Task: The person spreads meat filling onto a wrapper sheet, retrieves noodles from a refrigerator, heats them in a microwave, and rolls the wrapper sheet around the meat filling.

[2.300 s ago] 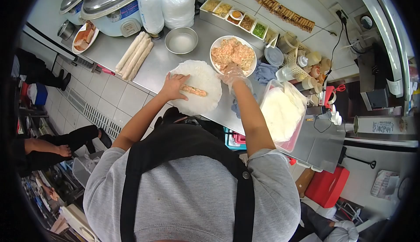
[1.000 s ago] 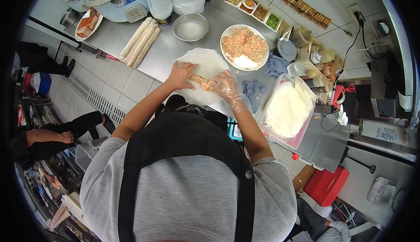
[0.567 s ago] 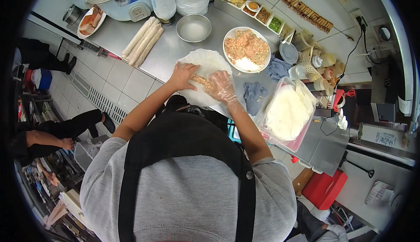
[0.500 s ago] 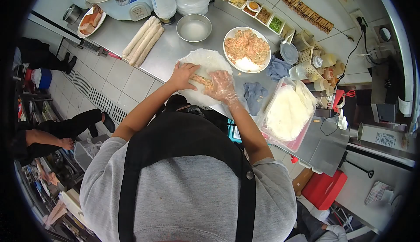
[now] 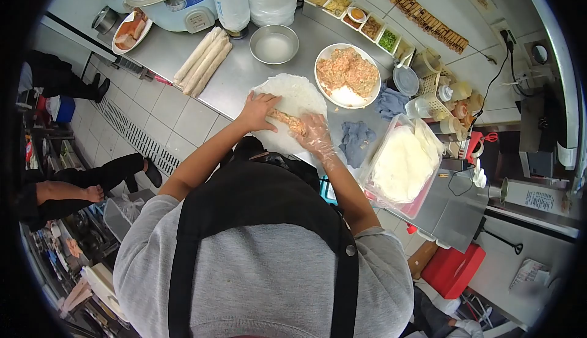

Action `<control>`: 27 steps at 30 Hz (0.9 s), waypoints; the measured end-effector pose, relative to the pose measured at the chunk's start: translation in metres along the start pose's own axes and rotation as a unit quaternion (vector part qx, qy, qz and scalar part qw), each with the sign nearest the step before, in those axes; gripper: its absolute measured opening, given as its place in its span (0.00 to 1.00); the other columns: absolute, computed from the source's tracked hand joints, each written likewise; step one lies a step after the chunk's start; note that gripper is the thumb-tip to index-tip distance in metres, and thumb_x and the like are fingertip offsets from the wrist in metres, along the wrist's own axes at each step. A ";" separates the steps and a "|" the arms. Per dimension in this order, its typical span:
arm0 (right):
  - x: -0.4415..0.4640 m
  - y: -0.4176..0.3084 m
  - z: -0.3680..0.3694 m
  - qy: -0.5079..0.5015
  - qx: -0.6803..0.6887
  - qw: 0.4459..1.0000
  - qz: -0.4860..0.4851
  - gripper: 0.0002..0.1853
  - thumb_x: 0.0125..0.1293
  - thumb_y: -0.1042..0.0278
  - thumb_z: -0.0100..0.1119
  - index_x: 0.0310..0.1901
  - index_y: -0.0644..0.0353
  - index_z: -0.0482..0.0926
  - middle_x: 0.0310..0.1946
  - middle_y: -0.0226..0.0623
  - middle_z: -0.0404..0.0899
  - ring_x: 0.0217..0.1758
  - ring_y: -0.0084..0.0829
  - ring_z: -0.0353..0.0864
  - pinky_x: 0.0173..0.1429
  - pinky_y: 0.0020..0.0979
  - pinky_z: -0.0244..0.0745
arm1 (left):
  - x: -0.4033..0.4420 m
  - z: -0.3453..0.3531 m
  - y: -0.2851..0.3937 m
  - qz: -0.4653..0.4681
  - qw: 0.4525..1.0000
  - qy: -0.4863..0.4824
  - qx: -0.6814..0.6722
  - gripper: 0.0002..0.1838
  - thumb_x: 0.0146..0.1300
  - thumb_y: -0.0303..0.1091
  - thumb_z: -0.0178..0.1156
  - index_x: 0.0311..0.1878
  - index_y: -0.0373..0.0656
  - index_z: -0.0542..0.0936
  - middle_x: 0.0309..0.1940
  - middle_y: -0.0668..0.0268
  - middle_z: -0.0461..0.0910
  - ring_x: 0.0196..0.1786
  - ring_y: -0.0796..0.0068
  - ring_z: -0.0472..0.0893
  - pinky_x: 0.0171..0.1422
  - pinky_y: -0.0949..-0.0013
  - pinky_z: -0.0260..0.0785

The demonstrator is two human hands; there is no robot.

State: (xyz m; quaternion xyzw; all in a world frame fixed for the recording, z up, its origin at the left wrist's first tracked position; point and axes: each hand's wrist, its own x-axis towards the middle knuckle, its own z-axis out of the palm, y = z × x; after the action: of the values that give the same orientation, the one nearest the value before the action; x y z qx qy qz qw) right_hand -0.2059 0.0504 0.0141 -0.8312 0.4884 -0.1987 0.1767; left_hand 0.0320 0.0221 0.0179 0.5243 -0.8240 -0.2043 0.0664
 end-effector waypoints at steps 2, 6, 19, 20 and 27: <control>-0.005 0.008 0.007 0.006 0.021 1.000 0.006 0.26 0.51 0.59 0.69 0.51 0.61 0.76 0.48 0.49 0.75 0.54 0.50 0.72 0.59 0.44 0.68 | 0.001 -0.002 0.000 0.001 1.000 0.002 -0.002 0.55 0.31 0.53 0.77 0.68 0.49 0.64 0.62 0.65 0.69 0.67 0.63 0.65 0.70 0.33 0.46; -0.010 0.022 0.012 0.034 0.034 0.999 -0.023 0.25 0.51 0.61 0.69 0.51 0.59 0.76 0.44 0.48 0.76 0.49 0.49 0.74 0.54 0.44 0.71 | 0.003 -0.003 0.013 -0.008 0.998 -0.008 0.064 0.53 0.33 0.53 0.76 0.67 0.51 0.66 0.60 0.65 0.71 0.67 0.62 0.65 0.71 0.34 0.45; -0.012 0.019 -0.006 0.094 0.031 0.992 -0.078 0.08 0.44 0.77 0.64 0.29 0.55 0.82 0.35 0.32 0.80 0.40 0.39 0.75 0.46 0.40 0.73 | 0.037 0.027 0.037 0.117 0.992 -0.019 0.040 0.22 0.44 0.50 0.71 0.46 0.60 0.84 0.46 0.73 0.76 0.59 0.70 0.69 0.73 0.38 0.44; -0.010 0.016 -0.008 0.096 0.041 0.991 -0.084 0.07 0.44 0.77 0.64 0.29 0.55 0.82 0.34 0.33 0.80 0.40 0.39 0.75 0.45 0.39 0.73 | 0.037 0.027 0.036 0.120 0.992 -0.020 0.042 0.22 0.44 0.50 0.71 0.46 0.60 0.84 0.46 0.73 0.76 0.59 0.70 0.69 0.73 0.38 0.44; 0.002 0.011 -0.004 0.086 0.078 0.987 -0.109 0.08 0.45 0.71 0.66 0.31 0.53 0.83 0.32 0.35 0.78 0.38 0.38 0.75 0.43 0.39 0.72 | 0.024 0.022 0.029 0.107 0.993 0.041 -0.016 0.38 0.36 0.53 0.74 0.56 0.58 0.77 0.49 0.69 0.76 0.60 0.64 0.69 0.71 0.36 0.46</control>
State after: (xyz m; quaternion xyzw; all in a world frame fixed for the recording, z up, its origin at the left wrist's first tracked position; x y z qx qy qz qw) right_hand -0.2154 0.0427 0.0125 -0.8427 0.3916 -0.3251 0.1758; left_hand -0.0096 0.0173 0.0068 0.4402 -0.8685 -0.1871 0.1299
